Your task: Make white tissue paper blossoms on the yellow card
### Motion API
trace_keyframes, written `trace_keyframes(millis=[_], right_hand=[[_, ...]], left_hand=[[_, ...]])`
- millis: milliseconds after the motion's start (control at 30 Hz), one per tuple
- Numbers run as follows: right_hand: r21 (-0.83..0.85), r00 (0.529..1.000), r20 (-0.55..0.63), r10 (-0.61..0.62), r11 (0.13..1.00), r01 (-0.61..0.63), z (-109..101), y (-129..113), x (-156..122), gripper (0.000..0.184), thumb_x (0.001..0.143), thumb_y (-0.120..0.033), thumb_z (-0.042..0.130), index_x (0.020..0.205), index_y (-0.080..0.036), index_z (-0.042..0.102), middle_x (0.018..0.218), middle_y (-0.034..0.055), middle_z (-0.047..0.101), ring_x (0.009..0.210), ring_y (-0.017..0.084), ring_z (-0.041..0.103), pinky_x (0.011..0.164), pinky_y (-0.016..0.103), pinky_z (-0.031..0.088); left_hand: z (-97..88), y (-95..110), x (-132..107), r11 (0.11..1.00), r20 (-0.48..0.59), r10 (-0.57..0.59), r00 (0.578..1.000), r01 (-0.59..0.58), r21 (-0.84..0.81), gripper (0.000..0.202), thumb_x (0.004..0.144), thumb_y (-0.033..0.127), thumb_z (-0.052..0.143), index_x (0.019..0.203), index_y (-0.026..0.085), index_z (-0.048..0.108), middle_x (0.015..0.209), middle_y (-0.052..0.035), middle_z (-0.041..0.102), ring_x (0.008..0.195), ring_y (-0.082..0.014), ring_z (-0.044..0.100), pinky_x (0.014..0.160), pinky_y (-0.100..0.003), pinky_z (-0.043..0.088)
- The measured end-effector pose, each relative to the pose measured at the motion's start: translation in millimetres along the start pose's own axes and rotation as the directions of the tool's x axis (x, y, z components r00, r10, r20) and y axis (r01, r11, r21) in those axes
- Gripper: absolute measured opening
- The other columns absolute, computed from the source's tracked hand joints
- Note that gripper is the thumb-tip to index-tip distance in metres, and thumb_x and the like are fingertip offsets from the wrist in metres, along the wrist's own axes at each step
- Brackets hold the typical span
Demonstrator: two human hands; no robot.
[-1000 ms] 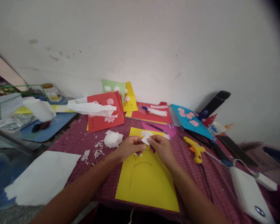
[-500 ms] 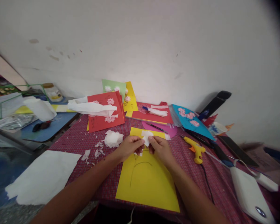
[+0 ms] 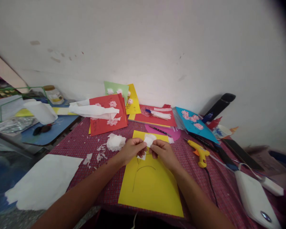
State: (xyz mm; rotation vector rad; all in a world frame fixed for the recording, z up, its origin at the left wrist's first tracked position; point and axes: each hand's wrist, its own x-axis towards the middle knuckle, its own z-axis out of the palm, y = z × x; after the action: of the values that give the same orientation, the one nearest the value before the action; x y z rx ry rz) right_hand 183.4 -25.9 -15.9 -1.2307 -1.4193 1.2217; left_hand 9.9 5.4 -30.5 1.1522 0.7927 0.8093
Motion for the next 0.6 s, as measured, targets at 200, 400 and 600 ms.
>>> trace_keyframes(millis=[200,400,600], right_hand=[[0.036,1.000,0.013,0.018,0.999,-0.019,2.1,2.9,0.2,0.020,0.081,-0.026,0.053,0.063,-0.017,0.057,0.054,-0.0022,0.058,0.043,0.009,0.047,0.044,0.021,0.034],[0.021,0.999,-0.014,0.041,0.999,-0.040,3.3,4.2,0.6,0.023,0.081,-0.029,0.053,0.061,-0.017,0.055,0.051,-0.0022,0.057,0.041,0.009,0.047,0.042,0.022,0.033],[0.025,1.000,0.004,0.021,0.999,-0.021,3.1,2.3,-0.1,0.026,0.083,-0.034,0.053,0.065,-0.017,0.059,0.056,-0.0009,0.059,0.043,0.010,0.048,0.043,0.022,0.035]], left_hand=[[3.5,7.3,-3.5,0.986,0.014,0.148,0.989,-0.147,-0.077,0.046,0.066,0.023,0.074,0.104,0.020,0.047,0.089,-0.0016,0.062,0.067,-0.0114,0.062,0.058,-0.023,0.048],[4.3,2.4,-3.0,0.986,0.065,0.144,0.987,-0.149,0.073,0.033,0.066,0.026,0.074,0.089,0.016,0.053,0.066,0.0049,0.054,0.056,-0.0065,0.051,0.051,-0.018,0.036],[0.2,-4.5,-0.7,0.957,0.036,0.171,0.985,-0.175,0.230,0.025,0.074,0.029,0.068,0.093,0.014,0.064,0.070,-0.0006,0.062,0.057,-0.0088,0.053,0.053,-0.020,0.038]])
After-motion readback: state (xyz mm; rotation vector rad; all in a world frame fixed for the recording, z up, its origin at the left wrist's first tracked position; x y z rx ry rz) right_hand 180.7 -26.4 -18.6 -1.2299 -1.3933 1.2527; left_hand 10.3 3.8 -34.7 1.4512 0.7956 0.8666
